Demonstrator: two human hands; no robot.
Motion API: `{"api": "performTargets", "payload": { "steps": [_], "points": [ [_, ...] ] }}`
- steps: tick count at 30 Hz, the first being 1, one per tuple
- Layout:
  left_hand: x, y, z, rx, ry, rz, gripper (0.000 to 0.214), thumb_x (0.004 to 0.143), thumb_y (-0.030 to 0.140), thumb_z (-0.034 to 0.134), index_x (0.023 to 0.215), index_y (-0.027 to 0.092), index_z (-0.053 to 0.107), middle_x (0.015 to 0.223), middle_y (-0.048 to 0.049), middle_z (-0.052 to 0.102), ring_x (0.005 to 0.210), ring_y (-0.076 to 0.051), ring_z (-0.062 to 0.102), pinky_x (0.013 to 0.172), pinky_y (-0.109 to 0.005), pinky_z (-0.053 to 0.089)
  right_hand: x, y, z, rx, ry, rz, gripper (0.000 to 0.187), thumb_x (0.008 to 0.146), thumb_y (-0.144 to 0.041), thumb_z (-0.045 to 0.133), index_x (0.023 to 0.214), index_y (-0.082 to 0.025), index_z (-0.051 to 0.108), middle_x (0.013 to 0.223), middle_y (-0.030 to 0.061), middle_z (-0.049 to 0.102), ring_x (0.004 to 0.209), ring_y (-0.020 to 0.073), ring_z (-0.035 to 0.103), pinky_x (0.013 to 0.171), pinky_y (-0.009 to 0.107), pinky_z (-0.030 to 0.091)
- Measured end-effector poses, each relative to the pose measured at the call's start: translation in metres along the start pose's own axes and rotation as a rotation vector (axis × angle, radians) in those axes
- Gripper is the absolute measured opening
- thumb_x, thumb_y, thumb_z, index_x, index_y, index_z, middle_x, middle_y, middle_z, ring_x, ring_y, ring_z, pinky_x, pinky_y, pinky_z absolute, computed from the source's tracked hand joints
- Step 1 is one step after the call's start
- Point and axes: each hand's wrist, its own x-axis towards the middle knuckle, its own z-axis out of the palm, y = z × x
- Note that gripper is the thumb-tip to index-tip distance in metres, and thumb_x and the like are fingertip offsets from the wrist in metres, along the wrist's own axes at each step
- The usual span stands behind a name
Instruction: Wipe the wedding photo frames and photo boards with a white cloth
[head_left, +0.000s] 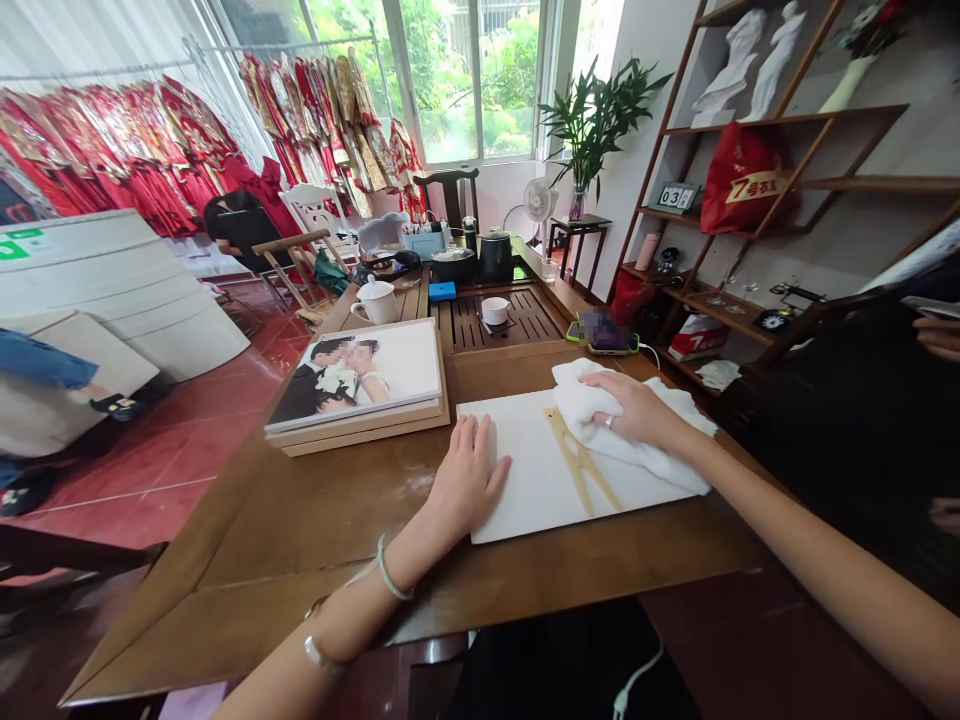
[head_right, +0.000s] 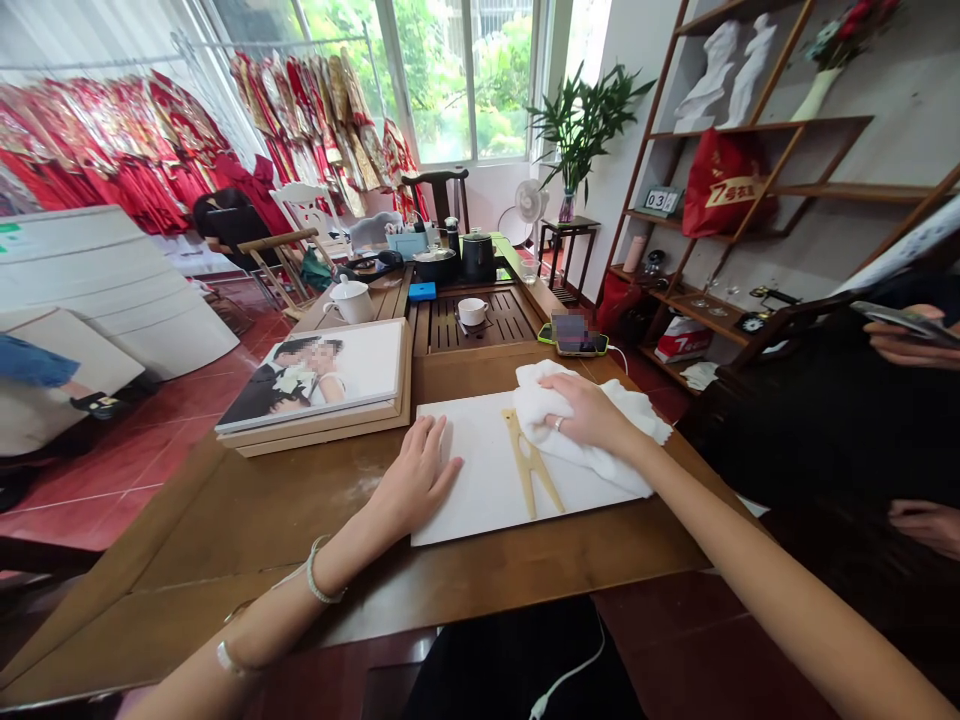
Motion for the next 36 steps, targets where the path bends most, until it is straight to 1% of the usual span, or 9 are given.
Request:
{"api": "performTargets", "payload": {
  "steps": [4, 8, 12, 16, 21, 25, 27, 30, 36],
  "points": [
    [0.000, 0.001, -0.002, -0.001, -0.014, -0.007, 0.060, 0.097, 0.042, 0.036, 0.144, 0.006, 0.032, 0.147, -0.0276, 0.040, 0.145, -0.038, 0.030, 0.114, -0.057, 0.033, 0.024, -0.002, 0.006, 0.030, -0.041, 0.085, 0.044, 0.072, -0.025, 0.065, 0.116, -0.021, 0.064, 0.123, 0.0101, 0.069, 0.114, 0.0322, 0.064, 0.098, 0.051, 0.049],
    [0.001, 0.003, -0.004, 0.007, -0.035, -0.008, 0.060, 0.097, 0.042, 0.036, 0.144, 0.004, 0.032, 0.148, -0.0292, 0.039, 0.145, -0.039, 0.030, 0.114, -0.058, 0.033, 0.023, -0.009, 0.007, 0.112, -0.047, 0.102, 0.044, 0.075, -0.025, 0.062, 0.118, -0.020, 0.062, 0.125, 0.0100, 0.068, 0.115, 0.0310, 0.064, 0.099, 0.049, 0.049],
    [0.001, 0.004, -0.005, 0.010, -0.046, -0.023, 0.061, 0.097, 0.041, 0.037, 0.143, 0.001, 0.033, 0.147, -0.0305, 0.039, 0.145, -0.040, 0.030, 0.115, -0.056, 0.032, 0.003, -0.026, 0.006, 0.160, -0.050, -0.047, 0.045, 0.074, -0.022, 0.062, 0.120, -0.020, 0.060, 0.127, 0.0116, 0.067, 0.118, 0.0304, 0.062, 0.102, 0.050, 0.047],
    [0.001, 0.005, -0.006, 0.019, -0.065, -0.024, 0.062, 0.097, 0.041, 0.036, 0.144, 0.001, 0.032, 0.148, -0.0309, 0.038, 0.145, -0.041, 0.029, 0.114, -0.058, 0.032, -0.028, -0.049, -0.002, 0.154, -0.079, -0.190, 0.048, 0.072, -0.017, 0.062, 0.120, -0.021, 0.058, 0.131, 0.0129, 0.064, 0.120, 0.0320, 0.059, 0.103, 0.054, 0.045],
    [0.001, 0.005, -0.005, 0.021, -0.067, -0.031, 0.061, 0.097, 0.040, 0.037, 0.144, 0.002, 0.032, 0.149, -0.0301, 0.038, 0.145, -0.041, 0.029, 0.115, -0.058, 0.032, -0.067, -0.063, -0.019, 0.152, -0.118, -0.273, 0.057, 0.072, -0.014, 0.062, 0.127, -0.023, 0.052, 0.136, 0.0140, 0.060, 0.127, 0.0323, 0.054, 0.105, 0.055, 0.043],
    [0.001, 0.005, -0.004, 0.019, -0.057, -0.029, 0.061, 0.097, 0.041, 0.037, 0.144, 0.003, 0.033, 0.148, -0.0295, 0.038, 0.145, -0.041, 0.029, 0.114, -0.058, 0.033, -0.081, -0.063, -0.032, 0.139, -0.197, -0.294, 0.056, 0.070, -0.013, 0.065, 0.124, -0.024, 0.054, 0.139, 0.0121, 0.057, 0.130, 0.0309, 0.051, 0.108, 0.051, 0.043],
    [0.001, 0.004, -0.004, 0.018, -0.053, -0.020, 0.061, 0.097, 0.042, 0.037, 0.144, 0.003, 0.032, 0.148, -0.0298, 0.038, 0.145, -0.041, 0.030, 0.114, -0.058, 0.033, -0.079, -0.061, -0.033, 0.133, -0.218, -0.264, 0.056, 0.069, -0.014, 0.066, 0.123, -0.025, 0.055, 0.139, 0.0112, 0.057, 0.129, 0.0313, 0.052, 0.107, 0.052, 0.044],
    [0.001, 0.003, -0.004, 0.022, -0.052, -0.002, 0.061, 0.098, 0.042, 0.036, 0.145, 0.004, 0.031, 0.148, -0.0294, 0.038, 0.145, -0.040, 0.029, 0.114, -0.058, 0.032, -0.064, -0.053, -0.028, 0.132, -0.206, -0.182, 0.053, 0.071, -0.019, 0.065, 0.123, -0.026, 0.056, 0.136, 0.0102, 0.060, 0.127, 0.0333, 0.054, 0.106, 0.055, 0.045],
    [0.001, 0.004, -0.006, 0.025, -0.074, -0.019, 0.062, 0.098, 0.042, 0.036, 0.145, 0.002, 0.031, 0.149, -0.0304, 0.037, 0.146, -0.041, 0.028, 0.115, -0.058, 0.031, -0.008, -0.028, -0.004, 0.104, -0.135, -0.037, 0.049, 0.075, -0.029, 0.066, 0.123, -0.020, 0.058, 0.130, 0.0146, 0.062, 0.124, 0.0360, 0.056, 0.105, 0.056, 0.044]
  ]
}}
